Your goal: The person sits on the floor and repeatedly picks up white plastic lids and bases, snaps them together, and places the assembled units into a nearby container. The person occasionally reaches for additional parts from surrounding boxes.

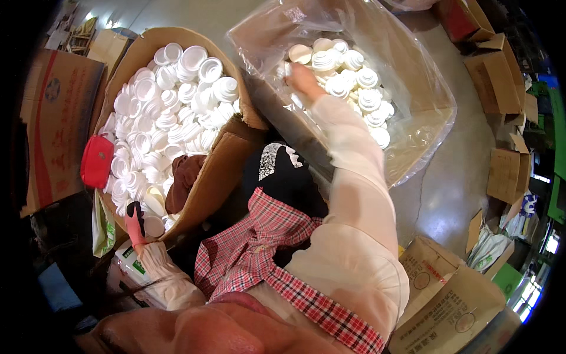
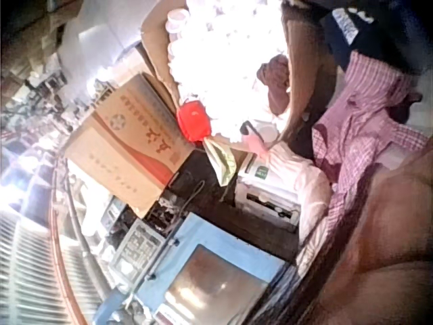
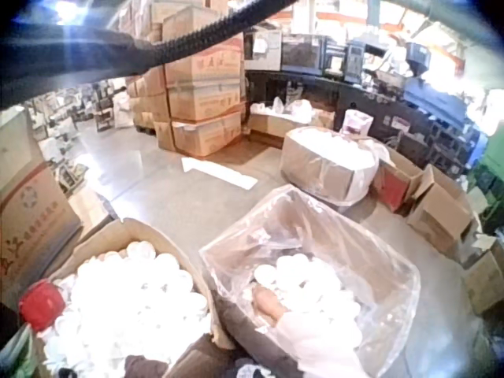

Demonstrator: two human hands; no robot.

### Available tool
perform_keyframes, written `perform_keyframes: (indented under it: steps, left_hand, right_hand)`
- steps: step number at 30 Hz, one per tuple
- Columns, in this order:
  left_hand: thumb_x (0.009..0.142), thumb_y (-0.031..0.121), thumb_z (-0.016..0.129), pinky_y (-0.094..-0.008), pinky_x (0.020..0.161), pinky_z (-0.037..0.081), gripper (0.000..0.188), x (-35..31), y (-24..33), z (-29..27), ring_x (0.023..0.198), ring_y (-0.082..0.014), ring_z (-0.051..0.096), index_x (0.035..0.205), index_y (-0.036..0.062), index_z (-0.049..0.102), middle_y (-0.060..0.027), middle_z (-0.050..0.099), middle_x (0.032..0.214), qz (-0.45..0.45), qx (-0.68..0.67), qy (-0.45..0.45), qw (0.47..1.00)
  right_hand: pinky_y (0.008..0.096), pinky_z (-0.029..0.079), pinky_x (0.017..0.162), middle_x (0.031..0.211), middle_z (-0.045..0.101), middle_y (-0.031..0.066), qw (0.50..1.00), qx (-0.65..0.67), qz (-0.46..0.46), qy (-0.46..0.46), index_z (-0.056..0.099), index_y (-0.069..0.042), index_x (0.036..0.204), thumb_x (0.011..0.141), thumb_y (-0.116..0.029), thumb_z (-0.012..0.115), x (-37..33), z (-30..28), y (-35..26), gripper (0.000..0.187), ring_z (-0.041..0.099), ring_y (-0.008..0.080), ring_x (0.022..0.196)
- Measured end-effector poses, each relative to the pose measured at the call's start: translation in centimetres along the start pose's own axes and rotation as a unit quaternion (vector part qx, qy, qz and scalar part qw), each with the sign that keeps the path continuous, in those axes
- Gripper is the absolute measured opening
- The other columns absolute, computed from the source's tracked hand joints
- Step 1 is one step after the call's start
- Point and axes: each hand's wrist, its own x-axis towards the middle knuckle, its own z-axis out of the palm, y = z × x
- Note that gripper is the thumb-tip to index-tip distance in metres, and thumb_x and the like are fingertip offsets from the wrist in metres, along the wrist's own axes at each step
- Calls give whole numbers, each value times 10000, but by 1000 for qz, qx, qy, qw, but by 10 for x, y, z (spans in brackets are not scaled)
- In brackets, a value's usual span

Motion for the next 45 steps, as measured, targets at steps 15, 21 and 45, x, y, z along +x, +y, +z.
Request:
perform_keyframes:
  steps: [15,21,45]
  left_hand:
    - [844,343,646,-369,903,435,497,-25,10,-4,1040,-294,566,1176,-19,569,-183,604,1124,13,175,62,983]
    - [819,277,655,-396,853,469,380,-56,23,-14,989,-309,615,1098,24,605,-175,651,1035,53,75,1,996]
    - [925,441,515,-389,803,504,478,-80,41,-1,983,-209,561,1271,113,495,-60,543,1178,48,-560,47,826]
  right_hand:
    - [319,544,657,928,651,144,865,279,409,75,590,23,1069,839,-254,704,-33,-77,183,377,642,215,736]
    - [411,499,804,962,680,166,974,-131,179,49,711,-40,942,807,-319,626,-28,-106,156,321,643,333,926]
    - [240,387,424,609,566,30,832,377,-88,-397,616,14,807,802,-126,712,-114,100,-500,170,490,91,475]
